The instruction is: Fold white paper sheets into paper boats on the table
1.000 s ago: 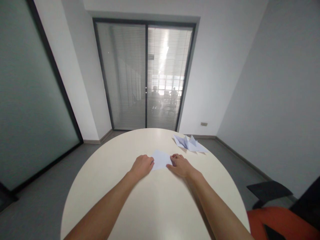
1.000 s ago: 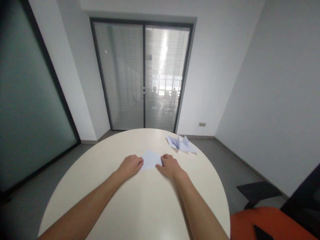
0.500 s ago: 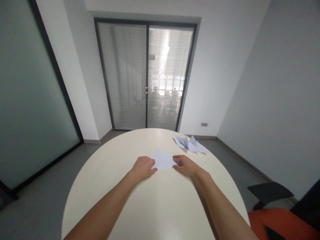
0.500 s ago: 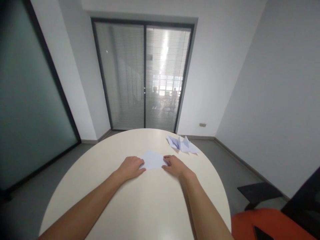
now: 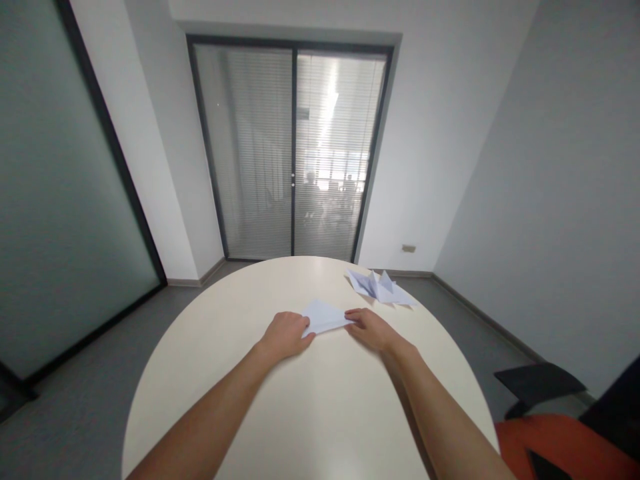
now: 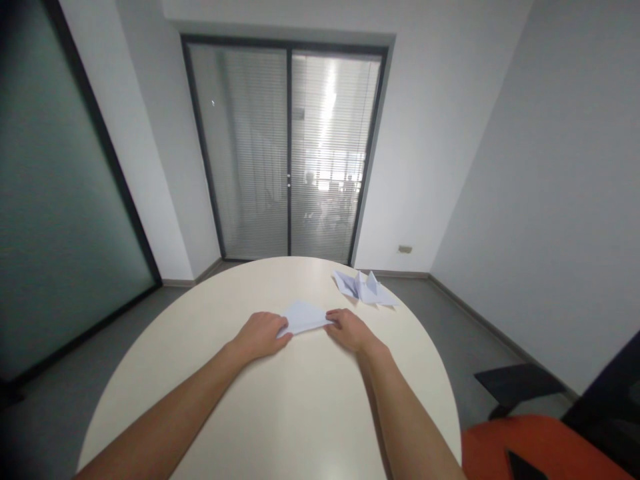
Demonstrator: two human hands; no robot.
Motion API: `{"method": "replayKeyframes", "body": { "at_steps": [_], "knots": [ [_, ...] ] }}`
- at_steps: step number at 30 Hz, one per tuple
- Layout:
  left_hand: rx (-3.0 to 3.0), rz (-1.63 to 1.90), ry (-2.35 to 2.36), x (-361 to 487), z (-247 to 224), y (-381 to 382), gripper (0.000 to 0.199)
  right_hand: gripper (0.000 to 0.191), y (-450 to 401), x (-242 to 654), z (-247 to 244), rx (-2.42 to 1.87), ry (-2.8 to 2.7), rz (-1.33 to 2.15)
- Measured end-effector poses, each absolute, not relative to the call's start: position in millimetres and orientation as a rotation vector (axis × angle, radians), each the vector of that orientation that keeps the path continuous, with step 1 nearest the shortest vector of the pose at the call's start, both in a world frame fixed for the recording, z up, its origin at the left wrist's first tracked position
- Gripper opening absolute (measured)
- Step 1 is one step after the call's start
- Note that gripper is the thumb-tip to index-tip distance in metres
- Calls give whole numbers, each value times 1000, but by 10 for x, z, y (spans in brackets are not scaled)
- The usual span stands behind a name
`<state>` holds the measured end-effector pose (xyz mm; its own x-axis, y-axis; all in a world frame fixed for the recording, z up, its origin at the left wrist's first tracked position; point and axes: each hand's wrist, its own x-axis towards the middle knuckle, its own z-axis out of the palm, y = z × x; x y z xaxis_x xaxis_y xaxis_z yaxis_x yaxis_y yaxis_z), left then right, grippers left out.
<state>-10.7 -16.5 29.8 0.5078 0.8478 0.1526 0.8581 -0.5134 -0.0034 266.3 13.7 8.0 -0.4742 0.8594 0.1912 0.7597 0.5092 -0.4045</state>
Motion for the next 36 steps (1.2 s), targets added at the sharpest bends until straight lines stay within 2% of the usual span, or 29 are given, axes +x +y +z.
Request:
{"method": "replayKeyframes", "body": {
  "at_steps": [7,20,29,36],
  "knots": [
    [-2704,-269,-1506,-162,304,-129,22,32,149,2665,113,-1333,-2397,326],
    [-2665,-373,-1678,-278,215,-23,29,22,125,2685,129,-1558,-2292,321],
    [-2655,-492,-1707,-282,126,25,28,24,67,2649,179,-1560,-2211,315],
    [-2665,-592,-1708,-277,7,57,42,37,126,2643,79,-1531,-2138,365]
  ]
}}
